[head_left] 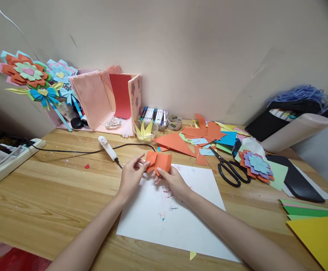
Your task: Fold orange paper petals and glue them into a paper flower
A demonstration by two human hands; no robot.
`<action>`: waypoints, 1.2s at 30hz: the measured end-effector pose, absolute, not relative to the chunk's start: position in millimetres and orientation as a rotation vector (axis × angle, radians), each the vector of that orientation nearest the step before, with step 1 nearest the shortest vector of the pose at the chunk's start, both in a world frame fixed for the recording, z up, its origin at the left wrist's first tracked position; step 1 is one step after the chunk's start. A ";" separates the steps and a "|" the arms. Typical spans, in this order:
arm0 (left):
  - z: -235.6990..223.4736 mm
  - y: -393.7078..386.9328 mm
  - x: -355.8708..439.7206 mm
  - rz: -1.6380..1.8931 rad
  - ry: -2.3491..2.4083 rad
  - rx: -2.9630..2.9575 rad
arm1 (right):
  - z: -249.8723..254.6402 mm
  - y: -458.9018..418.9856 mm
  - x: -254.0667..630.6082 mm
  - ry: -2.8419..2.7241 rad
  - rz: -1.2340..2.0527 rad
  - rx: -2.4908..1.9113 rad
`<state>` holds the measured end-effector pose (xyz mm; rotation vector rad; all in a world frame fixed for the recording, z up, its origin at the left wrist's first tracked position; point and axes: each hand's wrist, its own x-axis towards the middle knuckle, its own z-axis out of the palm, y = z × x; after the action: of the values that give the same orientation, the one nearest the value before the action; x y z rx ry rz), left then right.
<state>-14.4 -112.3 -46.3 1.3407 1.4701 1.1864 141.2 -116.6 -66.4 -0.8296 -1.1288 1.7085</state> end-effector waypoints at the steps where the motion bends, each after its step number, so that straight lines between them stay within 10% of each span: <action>1: -46.4 -111.6 -14.2 1.171 1.451 1.298 | -66.7 -116.6 141.5 -1.137 1.712 -0.824; 36: -33.4 -124.4 -3.5 1.093 1.214 1.130 | -63.5 -121.3 142.8 -1.273 1.391 -1.075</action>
<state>-3.5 -124.4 -33.4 1.1299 1.2141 1.0932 142.8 -121.3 -63.5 -1.0749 -1.2731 1.3913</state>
